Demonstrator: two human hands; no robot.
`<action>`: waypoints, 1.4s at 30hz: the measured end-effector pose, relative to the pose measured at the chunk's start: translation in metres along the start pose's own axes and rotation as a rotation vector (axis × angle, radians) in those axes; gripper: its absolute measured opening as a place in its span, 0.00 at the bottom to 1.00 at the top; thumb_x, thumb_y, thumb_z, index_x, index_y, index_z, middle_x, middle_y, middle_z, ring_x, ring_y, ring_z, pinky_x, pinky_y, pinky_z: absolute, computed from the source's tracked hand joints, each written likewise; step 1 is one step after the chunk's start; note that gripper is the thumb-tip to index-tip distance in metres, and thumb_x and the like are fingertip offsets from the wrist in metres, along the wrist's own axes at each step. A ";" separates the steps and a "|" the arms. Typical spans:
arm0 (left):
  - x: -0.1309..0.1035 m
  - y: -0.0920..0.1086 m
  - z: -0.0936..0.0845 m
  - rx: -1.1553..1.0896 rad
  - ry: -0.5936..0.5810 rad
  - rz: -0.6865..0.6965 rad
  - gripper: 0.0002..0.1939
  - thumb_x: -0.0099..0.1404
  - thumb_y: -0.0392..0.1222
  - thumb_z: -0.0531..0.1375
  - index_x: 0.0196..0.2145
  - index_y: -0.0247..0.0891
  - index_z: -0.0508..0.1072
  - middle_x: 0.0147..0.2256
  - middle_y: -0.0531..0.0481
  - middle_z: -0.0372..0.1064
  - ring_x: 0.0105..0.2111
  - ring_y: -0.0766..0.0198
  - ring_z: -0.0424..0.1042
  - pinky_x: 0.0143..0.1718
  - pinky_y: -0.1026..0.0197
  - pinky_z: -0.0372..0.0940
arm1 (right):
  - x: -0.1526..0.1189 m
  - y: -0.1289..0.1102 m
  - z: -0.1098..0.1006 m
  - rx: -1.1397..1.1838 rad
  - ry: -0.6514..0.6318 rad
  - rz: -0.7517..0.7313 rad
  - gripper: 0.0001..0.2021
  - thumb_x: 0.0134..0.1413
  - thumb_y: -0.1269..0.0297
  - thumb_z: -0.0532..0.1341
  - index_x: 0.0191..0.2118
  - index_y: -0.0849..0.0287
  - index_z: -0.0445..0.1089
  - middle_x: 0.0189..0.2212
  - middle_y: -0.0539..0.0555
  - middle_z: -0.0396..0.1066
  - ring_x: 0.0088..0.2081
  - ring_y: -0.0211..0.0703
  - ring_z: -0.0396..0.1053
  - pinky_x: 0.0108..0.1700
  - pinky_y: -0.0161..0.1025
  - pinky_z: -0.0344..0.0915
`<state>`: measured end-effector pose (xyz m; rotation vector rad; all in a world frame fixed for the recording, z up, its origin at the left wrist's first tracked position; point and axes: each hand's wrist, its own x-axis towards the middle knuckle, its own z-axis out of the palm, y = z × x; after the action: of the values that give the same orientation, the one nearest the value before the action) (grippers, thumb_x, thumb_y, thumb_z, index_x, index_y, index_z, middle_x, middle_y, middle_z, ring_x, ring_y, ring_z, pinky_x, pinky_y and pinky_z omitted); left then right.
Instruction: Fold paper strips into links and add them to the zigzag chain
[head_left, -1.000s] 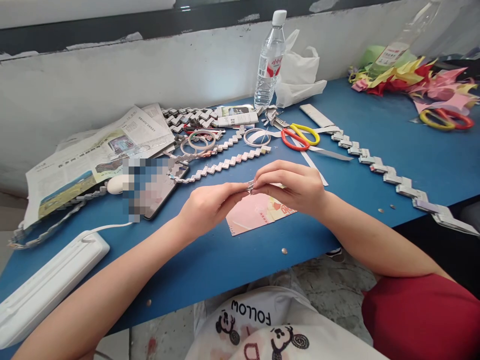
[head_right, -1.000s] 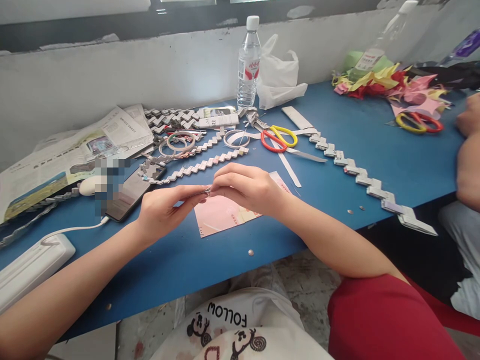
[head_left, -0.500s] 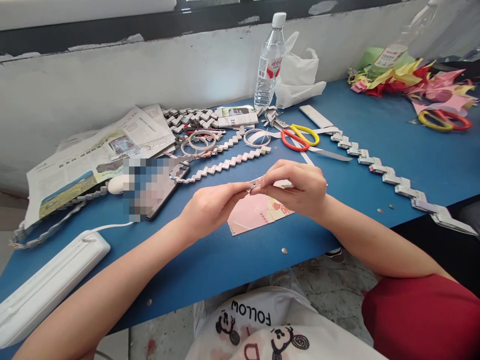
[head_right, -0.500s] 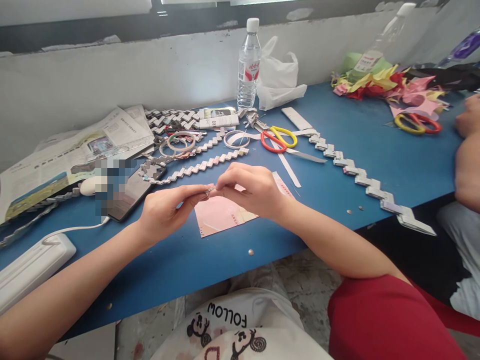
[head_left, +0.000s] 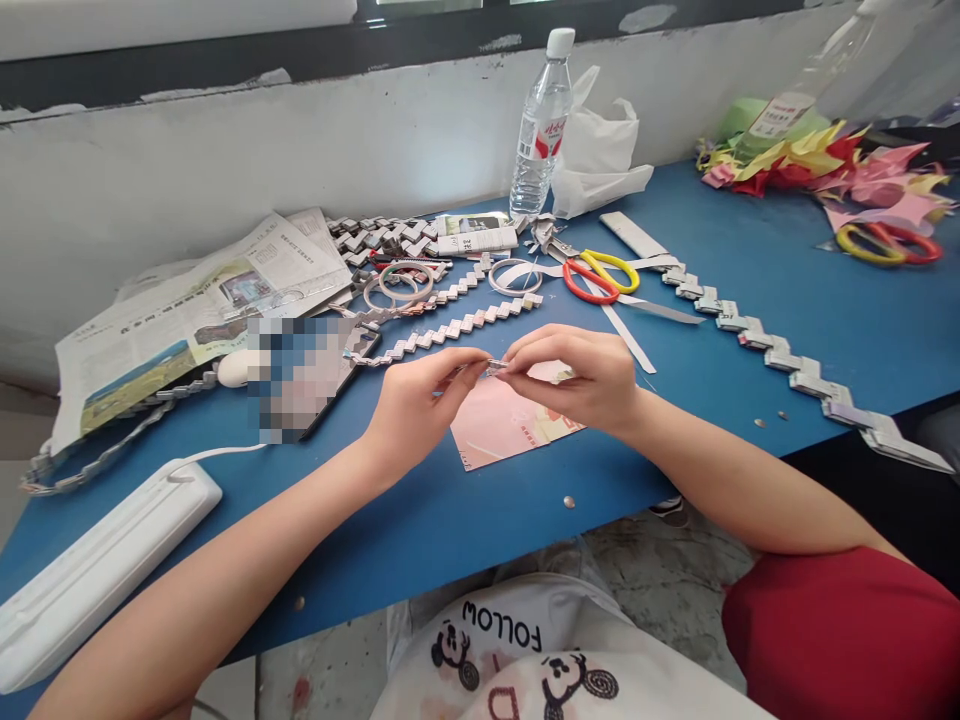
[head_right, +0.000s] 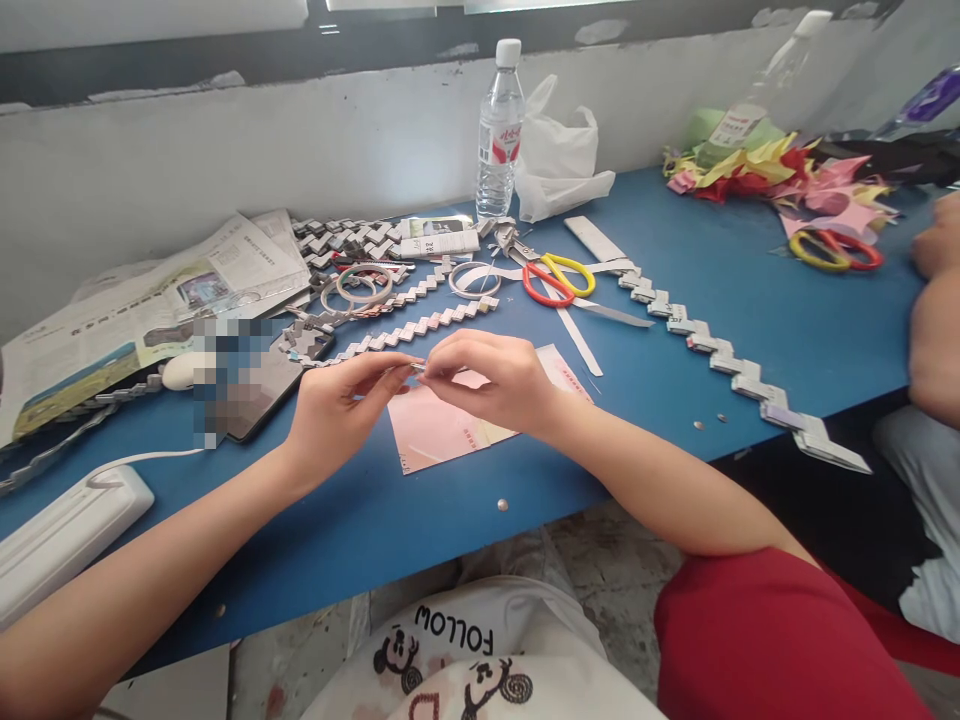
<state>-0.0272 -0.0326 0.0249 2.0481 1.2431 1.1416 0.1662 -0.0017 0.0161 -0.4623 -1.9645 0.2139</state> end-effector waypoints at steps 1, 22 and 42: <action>0.001 0.001 0.001 -0.071 -0.012 -0.076 0.11 0.65 0.46 0.60 0.38 0.39 0.78 0.35 0.49 0.79 0.32 0.63 0.78 0.37 0.62 0.73 | 0.000 0.000 0.002 -0.040 0.008 -0.029 0.04 0.54 0.73 0.62 0.32 0.56 0.70 0.25 0.50 0.75 0.27 0.38 0.73 0.31 0.35 0.73; 0.010 0.005 -0.004 -0.810 -0.290 -0.631 0.12 0.61 0.49 0.65 0.37 0.39 0.79 0.41 0.46 0.78 0.44 0.59 0.77 0.51 0.58 0.70 | -0.003 0.004 0.007 -0.020 -0.027 -0.169 0.07 0.57 0.74 0.62 0.38 0.57 0.74 0.34 0.55 0.74 0.34 0.38 0.73 0.37 0.36 0.74; 0.007 0.018 -0.006 -0.590 -0.196 -0.512 0.15 0.58 0.51 0.66 0.34 0.35 0.77 0.30 0.47 0.77 0.37 0.57 0.78 0.35 0.59 0.76 | -0.001 0.011 0.002 -0.059 0.018 -0.115 0.02 0.53 0.67 0.67 0.33 0.57 0.73 0.29 0.54 0.76 0.31 0.40 0.72 0.34 0.40 0.72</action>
<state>-0.0216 -0.0349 0.0445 1.2744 1.0779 0.8930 0.1668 0.0081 0.0104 -0.3870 -1.9769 0.0784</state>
